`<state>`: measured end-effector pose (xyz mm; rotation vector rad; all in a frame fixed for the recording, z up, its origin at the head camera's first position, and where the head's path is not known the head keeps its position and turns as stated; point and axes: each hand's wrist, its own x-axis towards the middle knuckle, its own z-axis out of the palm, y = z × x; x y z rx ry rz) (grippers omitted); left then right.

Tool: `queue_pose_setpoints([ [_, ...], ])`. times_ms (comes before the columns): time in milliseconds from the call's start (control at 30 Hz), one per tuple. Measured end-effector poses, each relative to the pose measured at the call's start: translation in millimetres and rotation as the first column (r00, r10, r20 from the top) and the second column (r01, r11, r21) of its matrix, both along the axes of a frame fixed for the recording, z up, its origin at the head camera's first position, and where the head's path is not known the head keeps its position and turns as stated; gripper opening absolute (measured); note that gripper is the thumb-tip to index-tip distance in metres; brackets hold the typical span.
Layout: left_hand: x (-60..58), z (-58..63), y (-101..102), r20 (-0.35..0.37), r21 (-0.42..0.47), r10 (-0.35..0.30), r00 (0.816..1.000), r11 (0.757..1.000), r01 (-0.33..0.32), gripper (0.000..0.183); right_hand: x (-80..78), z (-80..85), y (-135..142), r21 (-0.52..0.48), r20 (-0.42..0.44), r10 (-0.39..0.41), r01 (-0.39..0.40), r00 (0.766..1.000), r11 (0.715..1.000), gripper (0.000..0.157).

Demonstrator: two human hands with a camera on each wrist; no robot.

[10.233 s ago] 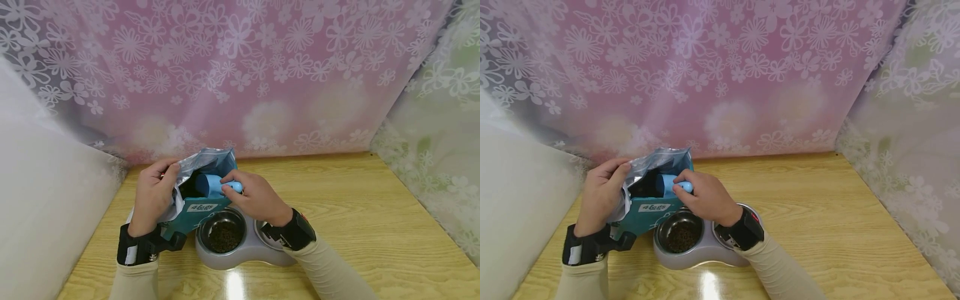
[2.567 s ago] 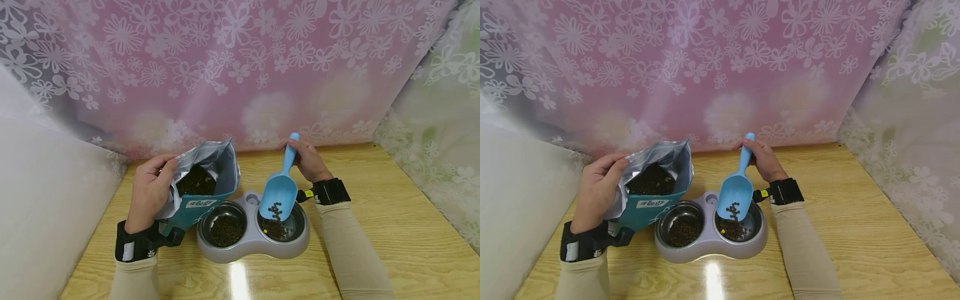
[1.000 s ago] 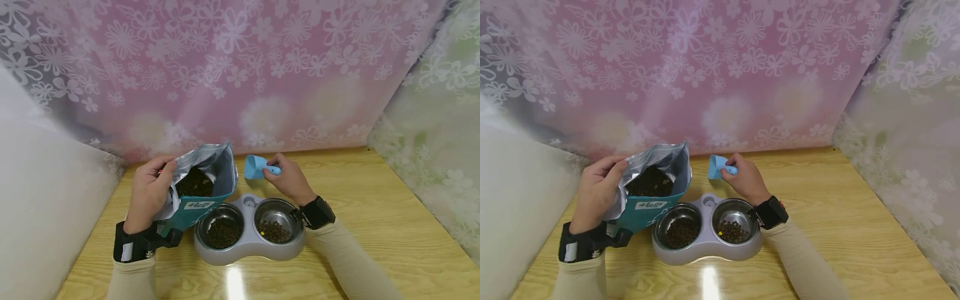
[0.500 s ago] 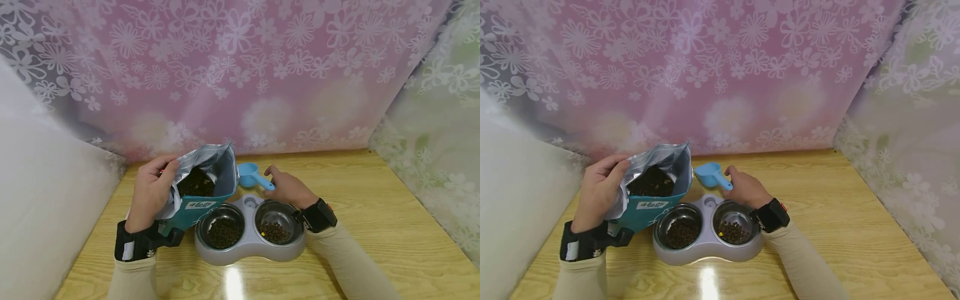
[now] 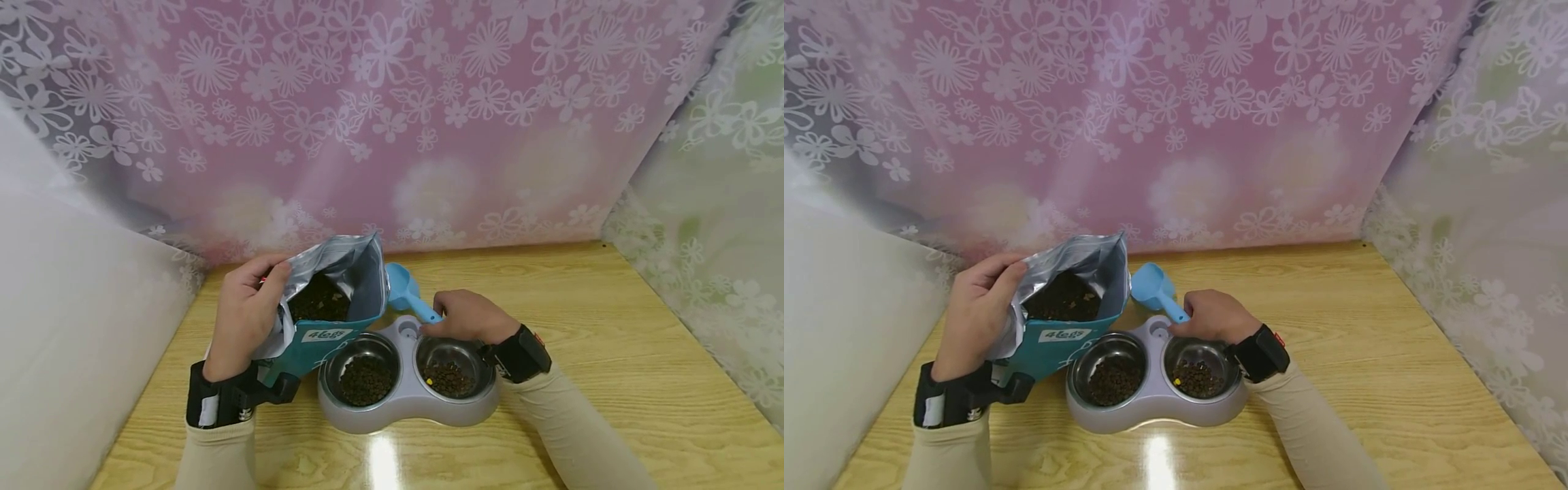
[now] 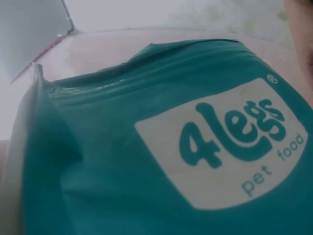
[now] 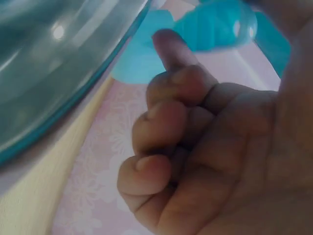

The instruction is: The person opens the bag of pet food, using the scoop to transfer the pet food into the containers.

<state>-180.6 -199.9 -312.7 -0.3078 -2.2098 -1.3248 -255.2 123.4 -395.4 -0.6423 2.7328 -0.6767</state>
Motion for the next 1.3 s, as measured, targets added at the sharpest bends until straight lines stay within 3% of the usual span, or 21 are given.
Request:
queue_pose_setpoints([
  [233,-0.6,-1.4,-1.9,-0.015,0.001,-0.008,1.000,1.000,0.008,0.023,-1.5,-0.8,0.5,0.031,-0.028,-0.021,0.022,0.999,0.999,0.040],
  [567,-0.4,-1.2,-1.2,-0.011,0.006,-0.009,1.000,1.000,0.009,0.023,-2.9,-0.4,-0.4,0.033,-0.123,-0.044,0.048,0.991,0.998,0.027],
  [967,0.7,-0.1,-0.5,-0.002,0.013,-0.016,1.000,1.000,0.016,0.023,5.5,12.6,-5.3,-0.140,-0.366,0.037,-0.094,0.930,0.986,0.011],
  [1167,0.5,-1.2,-1.3,-0.012,0.017,-0.022,1.000,1.000,0.022,0.022,18.0,24.2,-11.8,-0.203,-0.431,0.057,-0.158,0.901,0.966,0.009],
  [1300,0.3,-1.6,-1.2,-0.020,0.004,-0.027,0.999,1.000,0.027,0.021,30.4,32.7,-17.8,-0.200,-0.413,0.155,-0.256,0.897,0.946,0.017],
])
